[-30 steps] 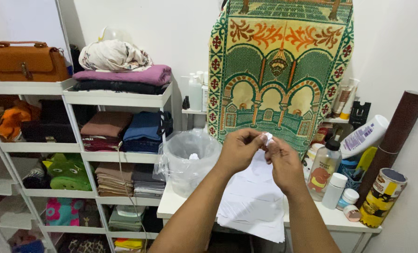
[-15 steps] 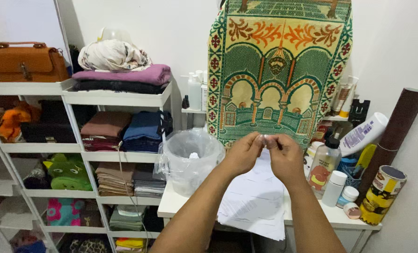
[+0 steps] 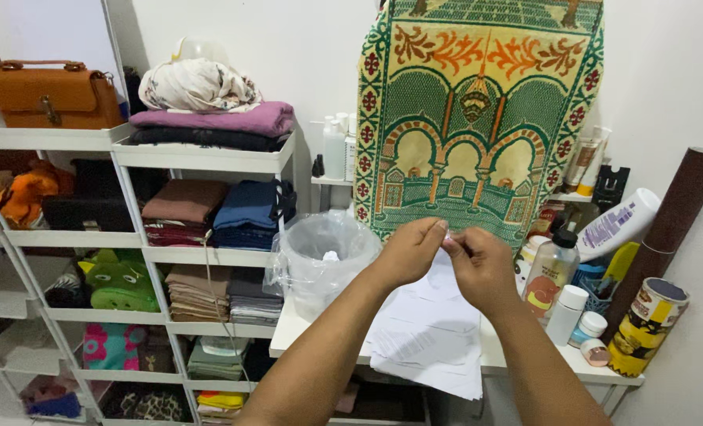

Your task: The person tears several pieces of paper into small strips by hand and places the shredded pieces into a clear plastic bin on a desk.

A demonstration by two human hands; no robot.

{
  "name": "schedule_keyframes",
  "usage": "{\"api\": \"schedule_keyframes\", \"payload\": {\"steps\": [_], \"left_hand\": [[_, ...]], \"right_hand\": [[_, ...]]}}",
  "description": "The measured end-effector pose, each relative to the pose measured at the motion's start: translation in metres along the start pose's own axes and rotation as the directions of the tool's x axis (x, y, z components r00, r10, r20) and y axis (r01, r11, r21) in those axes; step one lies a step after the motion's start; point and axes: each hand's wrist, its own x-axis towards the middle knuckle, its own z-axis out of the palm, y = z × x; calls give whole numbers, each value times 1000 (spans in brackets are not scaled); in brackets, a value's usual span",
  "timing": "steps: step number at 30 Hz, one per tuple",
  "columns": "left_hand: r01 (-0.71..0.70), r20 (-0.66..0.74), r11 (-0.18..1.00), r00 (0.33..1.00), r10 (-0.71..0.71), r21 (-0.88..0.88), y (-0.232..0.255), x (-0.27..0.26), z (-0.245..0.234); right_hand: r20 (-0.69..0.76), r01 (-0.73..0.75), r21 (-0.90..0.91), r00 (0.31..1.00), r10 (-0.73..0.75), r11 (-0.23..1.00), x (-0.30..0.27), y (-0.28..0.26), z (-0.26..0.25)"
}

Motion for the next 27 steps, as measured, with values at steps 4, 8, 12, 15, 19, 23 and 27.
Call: {"api": "schedule_keyframes", "payload": {"steps": [4, 8, 12, 15, 19, 23, 27], "left_hand": [[29, 93, 1000, 995, -29, 1, 7, 0, -8], [21, 157, 999, 987, -25, 31, 6, 0, -10], [41, 158, 998, 987, -32, -55, -10, -3, 2], [181, 236, 874, 968, -79, -451, -28, -2, 17], [416, 327, 742, 904, -275, -525, -46, -8, 18], [143, 59, 959, 989, -132, -246, -44, -9, 15], [4, -101, 1000, 995, -4, 5, -35, -17, 13]], "right_hand": [[66, -82, 142, 995, 73, 986, 3, 3, -6], [233, -356, 512, 933, 272, 782, 4, 13, -5], [189, -299, 504, 954, 234, 811, -3, 33, 4], [148, -256, 411, 966, 213, 875, -10, 39, 6], [86, -152, 364, 988, 130, 919, -12, 31, 8], [145, -305, 290, 951, 274, 907, -6, 20, 8], [269, -503, 520, 864, 427, 690, 1, 30, 18]]}}
